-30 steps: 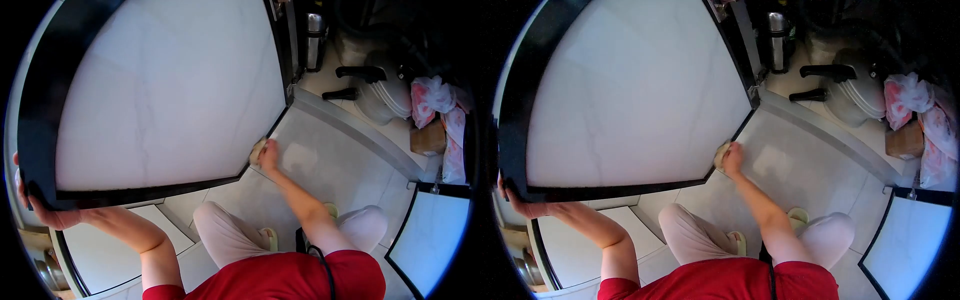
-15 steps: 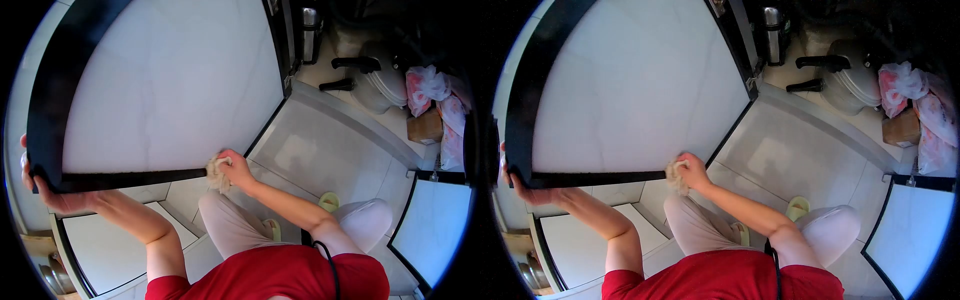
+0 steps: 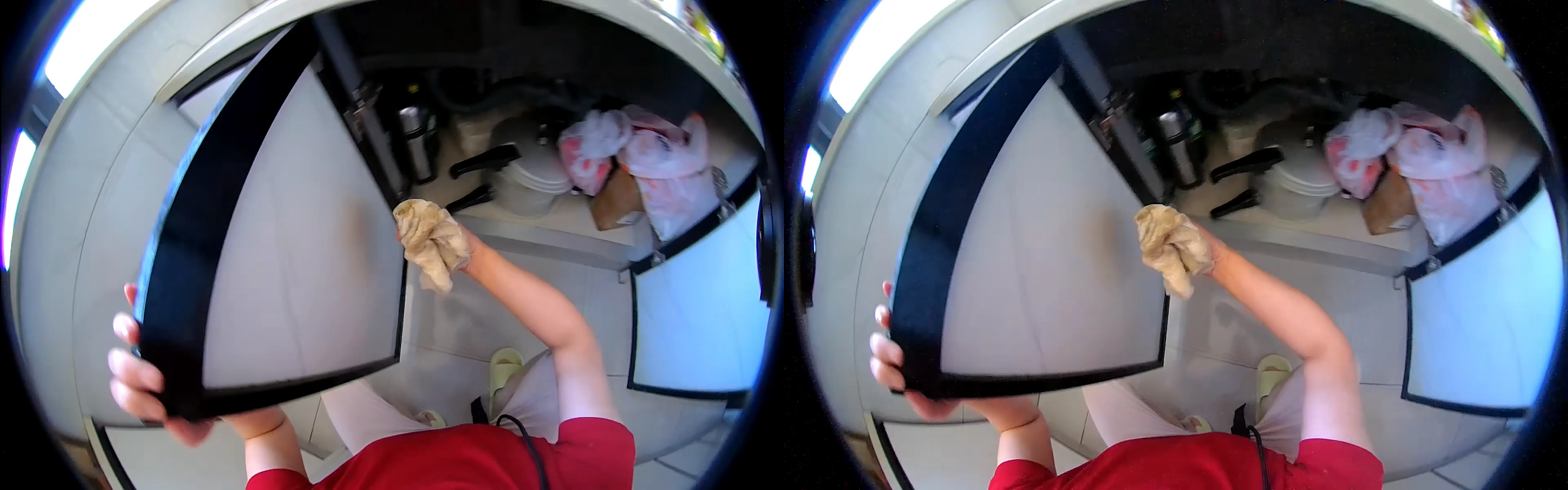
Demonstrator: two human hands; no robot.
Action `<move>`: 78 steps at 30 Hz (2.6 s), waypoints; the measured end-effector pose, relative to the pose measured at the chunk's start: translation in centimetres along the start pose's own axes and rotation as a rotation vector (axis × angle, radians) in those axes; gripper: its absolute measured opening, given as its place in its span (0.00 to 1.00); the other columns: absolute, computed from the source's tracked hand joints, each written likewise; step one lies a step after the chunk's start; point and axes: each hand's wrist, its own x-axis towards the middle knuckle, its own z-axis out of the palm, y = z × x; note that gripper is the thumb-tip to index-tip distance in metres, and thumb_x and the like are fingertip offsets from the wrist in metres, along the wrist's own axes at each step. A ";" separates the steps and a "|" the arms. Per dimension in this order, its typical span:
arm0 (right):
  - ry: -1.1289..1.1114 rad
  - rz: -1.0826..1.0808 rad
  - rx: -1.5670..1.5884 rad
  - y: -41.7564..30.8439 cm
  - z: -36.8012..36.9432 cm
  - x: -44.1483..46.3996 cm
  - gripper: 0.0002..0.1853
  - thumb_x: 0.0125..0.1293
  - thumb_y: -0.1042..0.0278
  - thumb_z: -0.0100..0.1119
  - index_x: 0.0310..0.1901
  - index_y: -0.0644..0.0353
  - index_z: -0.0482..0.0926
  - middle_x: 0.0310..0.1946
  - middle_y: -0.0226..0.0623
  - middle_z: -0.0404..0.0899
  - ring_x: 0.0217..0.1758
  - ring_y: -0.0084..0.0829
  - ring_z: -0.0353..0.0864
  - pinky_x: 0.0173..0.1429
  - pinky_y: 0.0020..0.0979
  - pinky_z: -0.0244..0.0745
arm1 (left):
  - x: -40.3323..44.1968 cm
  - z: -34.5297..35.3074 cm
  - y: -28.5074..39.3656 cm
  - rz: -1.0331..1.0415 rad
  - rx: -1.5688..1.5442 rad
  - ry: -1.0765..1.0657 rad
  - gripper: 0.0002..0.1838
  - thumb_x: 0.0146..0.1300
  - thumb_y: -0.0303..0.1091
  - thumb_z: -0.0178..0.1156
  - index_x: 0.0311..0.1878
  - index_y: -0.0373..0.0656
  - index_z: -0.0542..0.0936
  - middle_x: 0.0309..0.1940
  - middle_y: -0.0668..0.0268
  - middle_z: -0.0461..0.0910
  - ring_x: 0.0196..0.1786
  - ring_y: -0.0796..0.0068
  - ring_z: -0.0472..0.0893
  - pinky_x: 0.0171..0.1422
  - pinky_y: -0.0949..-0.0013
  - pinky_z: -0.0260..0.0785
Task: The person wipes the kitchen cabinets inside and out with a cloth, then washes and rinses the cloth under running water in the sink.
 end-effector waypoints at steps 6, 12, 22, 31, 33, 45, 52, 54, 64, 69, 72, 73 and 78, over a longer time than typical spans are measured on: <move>0.348 -0.333 -0.366 -7.8 2.8 -8.2 0.13 0.64 0.69 0.49 0.49 0.60 0.72 0.39 0.28 0.74 0.41 0.21 0.74 0.48 0.23 0.71 | 0.0 11.2 0.3 0.129 0.129 -0.456 0.16 0.55 0.58 0.58 0.31 0.57 0.72 0.28 0.74 0.68 0.38 0.68 0.70 0.60 0.55 0.55; 0.678 -0.523 -0.147 -13.1 2.8 -20.8 0.20 0.67 0.48 0.43 0.45 0.56 0.76 0.37 0.33 0.79 0.43 0.29 0.79 0.51 0.33 0.74 | -1.4 25.4 -4.8 0.230 0.269 -0.667 0.15 0.53 0.42 0.62 0.40 0.45 0.77 0.33 0.64 0.74 0.38 0.64 0.72 0.58 0.63 0.57; 1.079 -0.600 -1.268 -9.6 0.3 -33.1 0.14 0.64 0.59 0.51 0.46 0.58 0.74 0.32 0.33 0.77 0.36 0.30 0.78 0.43 0.31 0.76 | -2.5 34.0 -13.8 0.404 0.518 -0.593 0.29 0.60 0.46 0.54 0.64 0.46 0.66 0.60 0.57 0.67 0.67 0.58 0.61 0.72 0.48 0.41; 0.728 0.268 -0.469 -3.7 6.0 -17.4 0.10 0.64 0.63 0.52 0.33 0.59 0.79 0.28 0.27 0.76 0.34 0.17 0.73 0.38 0.21 0.70 | -3.3 36.8 -19.8 0.548 0.510 -0.417 0.30 0.58 0.38 0.57 0.64 0.44 0.65 0.66 0.56 0.60 0.69 0.59 0.58 0.73 0.54 0.45; 0.449 0.454 -0.551 -3.1 5.0 -15.5 0.09 0.64 0.64 0.52 0.32 0.58 0.78 0.26 0.24 0.74 0.31 0.15 0.70 0.36 0.21 0.68 | -3.6 37.1 -21.1 0.584 0.499 -0.347 0.32 0.55 0.41 0.60 0.64 0.44 0.65 0.64 0.58 0.62 0.67 0.61 0.61 0.72 0.58 0.48; 0.353 0.964 -0.522 -9.9 3.4 -9.6 0.10 0.60 0.63 0.51 0.24 0.55 0.73 0.22 0.19 0.67 0.26 0.13 0.63 0.29 0.23 0.60 | -0.8 34.4 -21.2 0.638 0.643 -0.511 0.20 0.54 0.40 0.53 0.50 0.45 0.73 0.41 0.65 0.71 0.51 0.67 0.71 0.60 0.56 0.59; 0.508 1.058 -0.462 -23.9 14.0 -13.1 0.09 0.62 0.63 0.52 0.29 0.57 0.77 0.26 0.22 0.73 0.31 0.14 0.67 0.35 0.21 0.64 | 0.9 34.4 -19.3 0.382 0.448 -0.785 0.29 0.58 0.40 0.48 0.63 0.40 0.65 0.56 0.57 0.67 0.58 0.57 0.67 0.66 0.55 0.57; 0.545 1.050 -0.459 -27.1 17.8 -13.7 0.09 0.62 0.63 0.52 0.30 0.59 0.78 0.27 0.24 0.73 0.32 0.15 0.69 0.36 0.21 0.65 | 1.4 34.6 -18.3 0.241 0.464 -0.817 0.27 0.55 0.37 0.54 0.61 0.48 0.70 0.55 0.68 0.70 0.59 0.67 0.67 0.61 0.61 0.59; 0.896 -0.323 -0.025 -37.6 29.4 -10.5 0.19 0.66 0.63 0.39 0.54 0.63 0.70 0.50 0.37 0.75 0.54 0.32 0.74 0.63 0.35 0.65 | 7.2 35.0 -15.2 -0.279 0.282 -1.096 0.23 0.53 0.35 0.57 0.55 0.45 0.75 0.57 0.64 0.71 0.60 0.65 0.68 0.65 0.62 0.55; 0.953 -0.477 0.024 -40.1 30.8 -9.4 0.17 0.62 0.67 0.38 0.50 0.60 0.71 0.51 0.37 0.74 0.57 0.32 0.71 0.65 0.36 0.63 | 14.2 36.5 -16.4 -1.508 -0.417 -0.853 0.19 0.58 0.32 0.53 0.53 0.39 0.74 0.48 0.63 0.77 0.53 0.66 0.73 0.62 0.64 0.59; 0.966 -0.493 -0.090 -41.6 32.9 -8.2 0.15 0.63 0.68 0.40 0.48 0.60 0.71 0.46 0.36 0.75 0.51 0.29 0.73 0.60 0.33 0.67 | 18.9 39.3 -15.6 -2.144 -0.891 -0.315 0.19 0.65 0.37 0.55 0.56 0.38 0.70 0.46 0.67 0.76 0.52 0.74 0.73 0.59 0.67 0.62; 0.989 -0.510 -0.105 -42.3 33.5 -7.8 0.13 0.64 0.68 0.40 0.47 0.61 0.71 0.44 0.34 0.75 0.48 0.27 0.74 0.56 0.30 0.68 | 20.3 40.3 -15.5 -2.018 -0.740 -0.462 0.21 0.64 0.39 0.57 0.56 0.38 0.70 0.47 0.66 0.75 0.51 0.75 0.73 0.58 0.69 0.63; 1.026 -0.486 -0.505 -47.4 35.8 -5.6 0.10 0.64 0.74 0.43 0.45 0.62 0.71 0.41 0.31 0.74 0.46 0.21 0.73 0.52 0.24 0.68 | 23.3 42.7 -18.3 -1.924 -0.603 -0.446 0.21 0.63 0.39 0.59 0.58 0.47 0.68 0.50 0.70 0.74 0.54 0.77 0.74 0.59 0.68 0.66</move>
